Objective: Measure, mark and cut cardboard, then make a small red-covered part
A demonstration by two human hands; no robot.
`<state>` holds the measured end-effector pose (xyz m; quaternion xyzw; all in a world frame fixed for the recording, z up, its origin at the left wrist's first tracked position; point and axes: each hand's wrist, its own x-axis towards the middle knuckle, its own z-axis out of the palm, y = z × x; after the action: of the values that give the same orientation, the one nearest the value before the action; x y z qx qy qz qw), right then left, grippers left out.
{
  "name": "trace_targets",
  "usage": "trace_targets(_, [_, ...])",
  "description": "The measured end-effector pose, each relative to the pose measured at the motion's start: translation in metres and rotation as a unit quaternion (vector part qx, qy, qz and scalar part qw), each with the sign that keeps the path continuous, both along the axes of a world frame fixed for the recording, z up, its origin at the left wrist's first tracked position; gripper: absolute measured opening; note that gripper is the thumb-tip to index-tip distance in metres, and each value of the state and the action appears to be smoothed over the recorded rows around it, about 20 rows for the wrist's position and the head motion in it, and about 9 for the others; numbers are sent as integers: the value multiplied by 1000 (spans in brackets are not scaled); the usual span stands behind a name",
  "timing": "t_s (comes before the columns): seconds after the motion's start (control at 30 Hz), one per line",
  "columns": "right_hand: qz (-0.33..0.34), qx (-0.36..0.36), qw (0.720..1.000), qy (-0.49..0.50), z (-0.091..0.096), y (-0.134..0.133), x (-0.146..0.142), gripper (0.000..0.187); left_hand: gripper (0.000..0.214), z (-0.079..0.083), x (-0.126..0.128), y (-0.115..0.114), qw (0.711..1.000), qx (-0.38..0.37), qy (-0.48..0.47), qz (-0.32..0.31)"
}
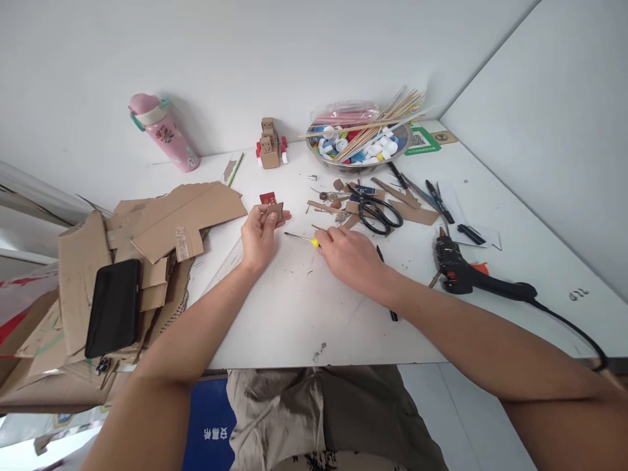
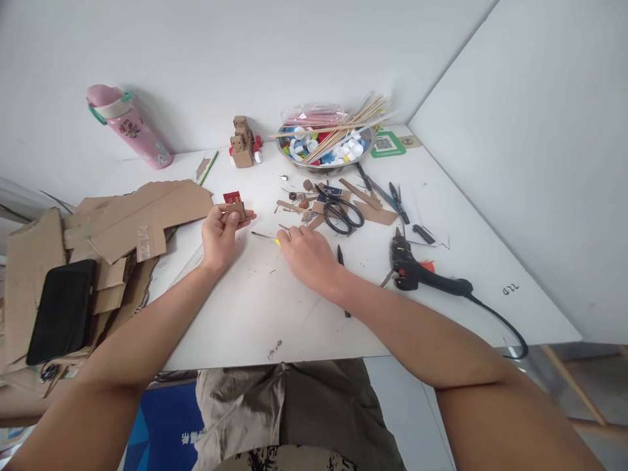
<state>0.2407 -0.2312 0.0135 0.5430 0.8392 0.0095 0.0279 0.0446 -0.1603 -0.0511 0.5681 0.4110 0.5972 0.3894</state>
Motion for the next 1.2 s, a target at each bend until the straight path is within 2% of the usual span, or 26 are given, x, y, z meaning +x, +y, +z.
trace_targets(0.13, [25, 76, 996, 28, -16, 4, 9, 33, 49, 0, -1, 1, 1000, 6, -8, -9])
trace_targets(0.23, [66, 154, 983, 70, -27, 10, 18, 28, 49, -1, 0, 2, 1000, 4, -12, -6])
trace_targets(0.4, [126, 257, 947, 147, -36, 15, 30, 46, 48, -1, 0, 0, 1000, -5, -17, -2])
trace_targets(0.53, [133, 276, 935, 181, -33, 11, 33, 42, 52, 1, 1, -3, 1000, -10, -27, -8])
trace_targets(0.7, [123, 256, 931, 228, -31, 6, 29, 42, 54, 2, 3, -4, 999, -14, -34, -11])
trace_targets(0.87, [113, 247, 916, 294, -21, 11, 37, 41, 56, 3, 5, -5, 999, -13, -42, -5])
trace_targets(1.07, [51, 297, 903, 305, 7, 18, 68, 34, 54, 3, 5, -4, 998, -27, -46, -15])
trace_targets(1.2, [-16, 292, 917, 270, 24, 13, 82, 38, 54, 4, 5, -4, 998, -33, -48, -20])
